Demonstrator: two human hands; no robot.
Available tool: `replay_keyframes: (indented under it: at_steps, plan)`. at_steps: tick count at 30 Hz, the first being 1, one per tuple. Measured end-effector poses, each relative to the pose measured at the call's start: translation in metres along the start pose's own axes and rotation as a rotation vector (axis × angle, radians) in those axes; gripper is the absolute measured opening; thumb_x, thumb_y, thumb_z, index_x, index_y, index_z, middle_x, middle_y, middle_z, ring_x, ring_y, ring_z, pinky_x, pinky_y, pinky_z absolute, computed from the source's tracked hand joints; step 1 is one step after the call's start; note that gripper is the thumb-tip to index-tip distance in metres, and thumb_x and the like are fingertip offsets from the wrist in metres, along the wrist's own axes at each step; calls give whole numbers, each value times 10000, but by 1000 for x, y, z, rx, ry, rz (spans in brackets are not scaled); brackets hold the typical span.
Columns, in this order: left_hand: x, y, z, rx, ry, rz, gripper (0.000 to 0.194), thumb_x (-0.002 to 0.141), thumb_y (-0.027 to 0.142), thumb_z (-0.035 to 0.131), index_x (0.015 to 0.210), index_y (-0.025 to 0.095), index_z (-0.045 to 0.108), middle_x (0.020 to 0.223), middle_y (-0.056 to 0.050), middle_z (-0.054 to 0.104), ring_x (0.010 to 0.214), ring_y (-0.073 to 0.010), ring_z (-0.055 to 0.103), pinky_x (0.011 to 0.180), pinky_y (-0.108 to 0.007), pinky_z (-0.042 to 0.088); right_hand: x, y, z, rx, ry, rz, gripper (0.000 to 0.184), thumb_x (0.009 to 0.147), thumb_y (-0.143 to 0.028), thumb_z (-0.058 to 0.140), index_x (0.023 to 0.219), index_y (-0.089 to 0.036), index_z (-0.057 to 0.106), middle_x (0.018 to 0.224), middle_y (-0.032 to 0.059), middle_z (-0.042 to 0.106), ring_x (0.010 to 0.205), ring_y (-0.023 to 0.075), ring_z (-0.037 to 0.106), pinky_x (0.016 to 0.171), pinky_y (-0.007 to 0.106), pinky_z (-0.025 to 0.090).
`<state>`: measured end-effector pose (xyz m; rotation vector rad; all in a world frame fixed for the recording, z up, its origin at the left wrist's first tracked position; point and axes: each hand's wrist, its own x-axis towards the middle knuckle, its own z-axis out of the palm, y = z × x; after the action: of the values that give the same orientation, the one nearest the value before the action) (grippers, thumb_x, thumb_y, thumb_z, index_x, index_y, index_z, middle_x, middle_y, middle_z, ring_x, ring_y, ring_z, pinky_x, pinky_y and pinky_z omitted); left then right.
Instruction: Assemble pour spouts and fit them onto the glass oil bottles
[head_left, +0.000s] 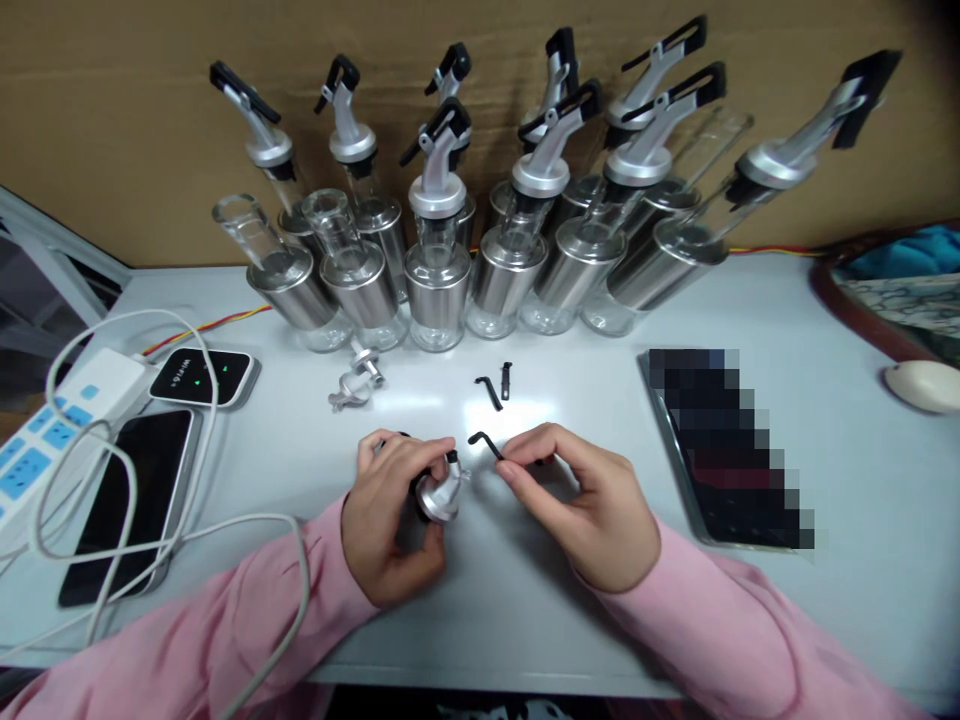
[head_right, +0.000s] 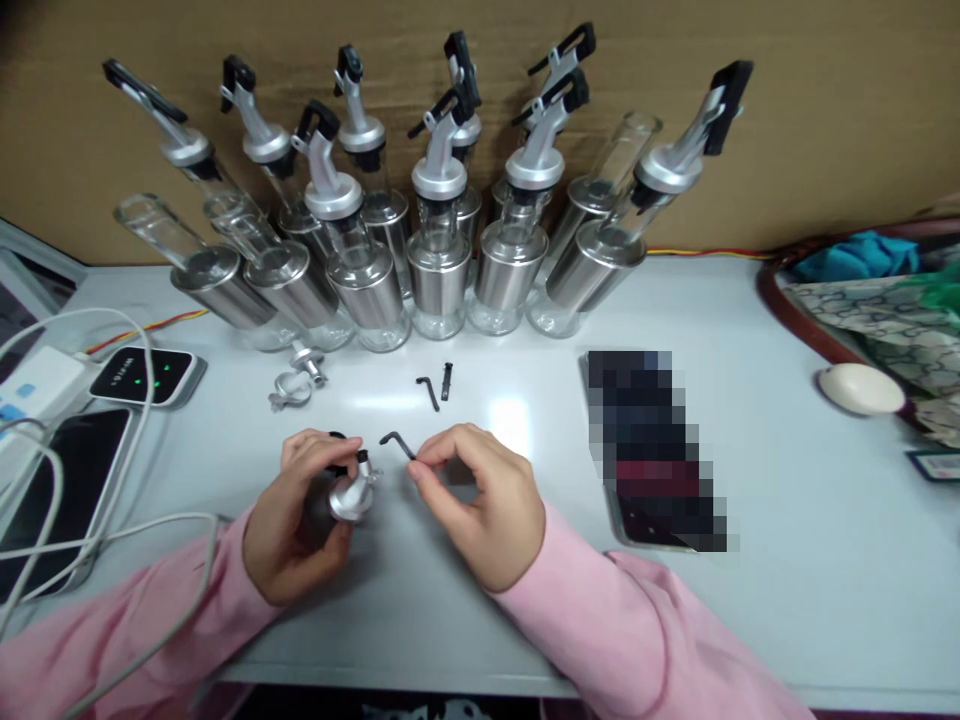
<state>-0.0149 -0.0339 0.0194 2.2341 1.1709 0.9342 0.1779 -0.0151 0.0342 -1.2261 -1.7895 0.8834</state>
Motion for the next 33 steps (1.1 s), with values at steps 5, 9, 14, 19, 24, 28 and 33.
replay_keyframes:
  at_steps: [5, 9, 14, 19, 24, 28, 33]
  plan:
    - [-2, -1, 2, -2, 11, 1, 718, 602, 118, 430, 1297, 178, 257, 827, -12, 517, 761, -175, 499, 855, -383, 300, -1, 0, 3, 171, -54, 88, 111, 769, -193, 589, 678, -184, 528, 671, 10, 630, 628, 123, 585, 565, 252, 445]
    - [-1, 2, 4, 4, 59, -20, 688, 613, 130, 423, 1286, 189, 296, 802, -7, 503, 739, -170, 488, 828, -373, 309, -2, -2, 5, 201, -65, 73, 114, 768, -183, 590, 673, -183, 528, 669, 10, 624, 634, 125, 583, 566, 255, 442]
    - [1, 2, 5, 36, 70, -10, 716, 619, 145, 436, 1316, 181, 273, 802, -14, 498, 765, -182, 487, 809, -364, 336, -2, -3, 5, 220, -52, 35, 116, 766, -176, 595, 673, -182, 527, 672, 13, 619, 631, 124, 581, 568, 255, 445]
    - [-2, -1, 4, 40, -5, 7, 771, 611, 150, 445, 1349, 181, 222, 827, -16, 508, 783, -188, 495, 839, -377, 321, -3, -3, 5, 231, -33, -6, 115, 771, -161, 598, 688, -183, 522, 684, 13, 611, 644, 122, 581, 575, 255, 449]
    - [-3, 0, 5, 48, -18, 15, 763, 616, 161, 439, 1349, 177, 229, 831, -13, 515, 785, -184, 513, 875, -401, 292, -2, -2, 5, 208, -62, -50, 117, 775, -149, 597, 691, -184, 524, 693, 8, 612, 644, 114, 576, 580, 251, 453]
    - [-2, 1, 4, 82, -52, 22, 734, 616, 164, 435, 1328, 184, 258, 810, -10, 515, 764, -179, 519, 846, -388, 300, -3, -1, 7, 199, -92, -58, 116, 768, -148, 605, 692, -183, 526, 695, 6, 617, 639, 111, 580, 594, 256, 458]
    - [-2, 0, 2, 118, -78, 27, 623, 625, 166, 421, 1244, 190, 352, 794, -12, 530, 772, -184, 533, 860, -397, 291, -4, 0, 9, 194, -133, -33, 118, 757, -150, 620, 680, -178, 534, 691, 8, 622, 638, 110, 585, 595, 253, 459]
